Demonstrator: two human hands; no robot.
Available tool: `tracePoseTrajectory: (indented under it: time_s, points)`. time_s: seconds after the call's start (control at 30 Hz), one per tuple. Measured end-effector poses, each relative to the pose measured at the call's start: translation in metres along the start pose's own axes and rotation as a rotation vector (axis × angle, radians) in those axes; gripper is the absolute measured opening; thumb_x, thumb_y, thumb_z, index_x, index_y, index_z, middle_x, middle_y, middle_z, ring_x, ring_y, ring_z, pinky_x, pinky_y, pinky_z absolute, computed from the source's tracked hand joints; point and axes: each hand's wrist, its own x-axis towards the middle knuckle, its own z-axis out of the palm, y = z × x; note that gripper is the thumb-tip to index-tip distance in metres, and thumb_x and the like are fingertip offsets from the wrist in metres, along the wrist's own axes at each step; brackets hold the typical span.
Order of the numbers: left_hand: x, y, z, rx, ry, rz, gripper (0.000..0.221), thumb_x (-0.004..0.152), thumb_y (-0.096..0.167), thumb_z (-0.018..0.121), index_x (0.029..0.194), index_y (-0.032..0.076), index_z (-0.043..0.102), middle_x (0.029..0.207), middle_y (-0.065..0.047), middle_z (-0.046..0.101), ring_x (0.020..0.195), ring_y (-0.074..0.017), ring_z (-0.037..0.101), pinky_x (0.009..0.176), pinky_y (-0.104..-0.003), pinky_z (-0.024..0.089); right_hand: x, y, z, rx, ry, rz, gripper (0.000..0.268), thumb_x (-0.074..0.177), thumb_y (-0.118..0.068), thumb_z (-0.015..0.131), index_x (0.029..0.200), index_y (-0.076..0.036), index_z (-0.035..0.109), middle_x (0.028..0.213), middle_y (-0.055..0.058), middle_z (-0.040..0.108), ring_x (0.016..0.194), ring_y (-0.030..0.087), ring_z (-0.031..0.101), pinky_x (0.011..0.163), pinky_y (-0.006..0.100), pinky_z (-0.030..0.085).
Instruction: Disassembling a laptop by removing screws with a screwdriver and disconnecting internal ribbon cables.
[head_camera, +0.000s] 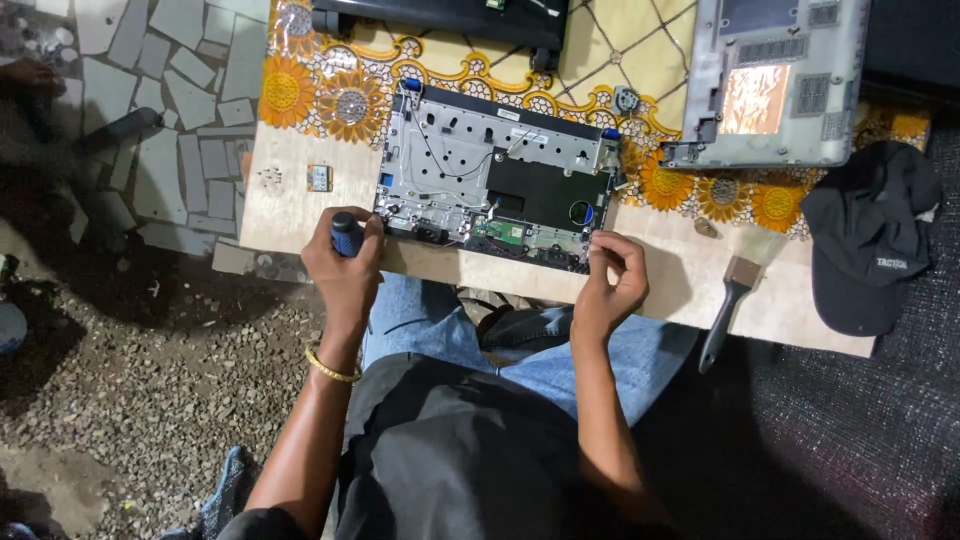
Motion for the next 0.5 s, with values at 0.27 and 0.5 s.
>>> tracePoseTrajectory:
  time_s: [0.27, 0.5]
  points:
    - [0.0005, 0.0078, -0.0022, -0.027, 0.005, 0.011, 0.010, 0.094, 0.012, 0.085, 0.099, 0.007, 0.079, 0.070, -0.016, 0.072, 0.054, -0.0243, 0.066, 0.053, -0.036, 0.051, 0.0012, 0.0064, -0.0012, -0.032, -0.016, -0.017, 0.018, 0.095, 0.003, 0.073, 0.101, -0.012, 0.080, 0.107, 0.006, 0.082, 0.097, 0.016, 0.074, 0.096, 0.031, 0.058]
    - [0.0010, 0.0071, -0.0040, -0.050, -0.031, 0.025, 0.010, 0.101, 0.009, 0.079, 0.106, 0.000, 0.077, 0.075, -0.020, 0.071, 0.056, -0.0261, 0.064, 0.054, -0.037, 0.054, 0.0001, 0.0056, -0.0032, -0.008, -0.046, -0.046, 0.016, 0.100, 0.003, 0.074, 0.104, -0.012, 0.080, 0.108, 0.007, 0.081, 0.100, 0.020, 0.075, 0.097, 0.035, 0.059]
